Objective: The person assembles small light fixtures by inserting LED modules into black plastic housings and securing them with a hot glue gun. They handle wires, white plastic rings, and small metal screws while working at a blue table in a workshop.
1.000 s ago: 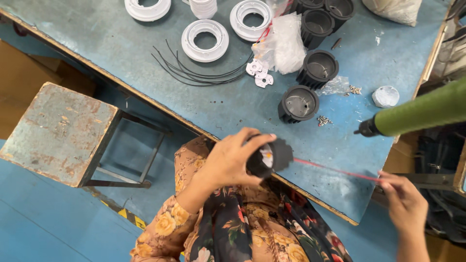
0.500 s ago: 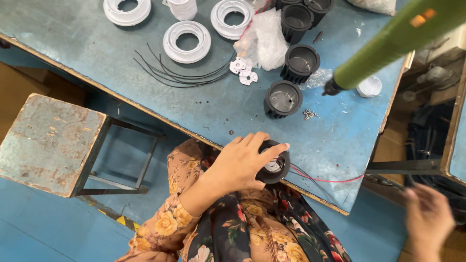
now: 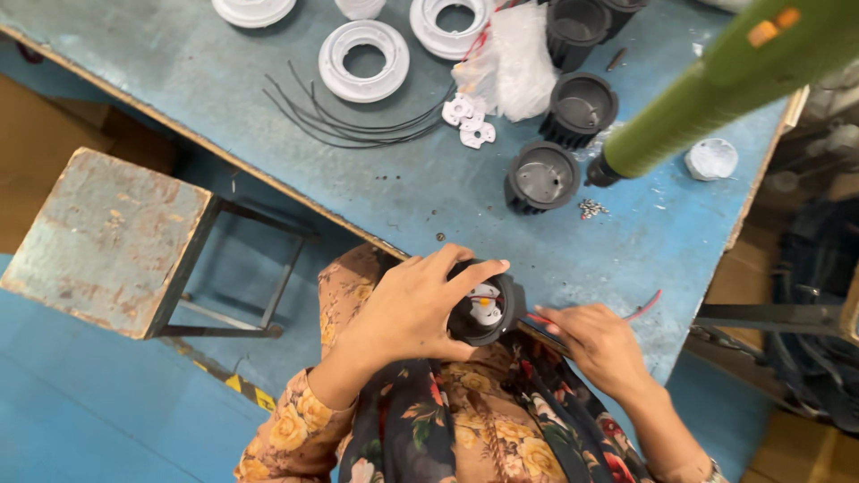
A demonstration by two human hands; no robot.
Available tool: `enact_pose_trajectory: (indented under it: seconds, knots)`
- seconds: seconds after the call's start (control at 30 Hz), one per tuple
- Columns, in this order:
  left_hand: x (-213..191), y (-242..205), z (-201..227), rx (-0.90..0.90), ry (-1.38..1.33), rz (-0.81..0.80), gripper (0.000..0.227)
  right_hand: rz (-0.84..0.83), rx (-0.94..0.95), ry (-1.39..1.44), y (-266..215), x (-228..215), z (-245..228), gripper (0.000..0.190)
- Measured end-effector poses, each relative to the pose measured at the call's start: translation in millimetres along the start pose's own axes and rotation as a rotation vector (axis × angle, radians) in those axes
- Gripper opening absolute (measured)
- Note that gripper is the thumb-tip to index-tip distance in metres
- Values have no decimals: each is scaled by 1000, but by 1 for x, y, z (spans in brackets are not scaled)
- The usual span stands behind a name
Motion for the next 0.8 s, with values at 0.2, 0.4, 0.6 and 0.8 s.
enact_pose_trajectory:
  seconds: [0.2, 0.4, 0.6, 0.8]
  knots:
    - [-7, 0, -17, -23, 206, -22, 104, -29, 288, -33, -40, -31, 26, 26]
    - [47, 31, -6, 142, 123, -236, 104, 142, 22, 311, 13, -5, -8, 109]
    - [21, 14, -17, 155, -43, 4, 56, 132, 124, 273, 45, 40, -9, 104]
    - [40, 15, -15, 218, 266, 126, 20, 130, 56, 204, 57, 39, -21, 99]
Point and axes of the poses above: each hand's wrist, its own y-axis towards the middle knuckle, its own x-axis out of the palm, z = x × y, the point moved 9 cm from there along y, towards the middle knuckle, and after that the axes turned 2 degrees about -y, right-handed, at the moved point
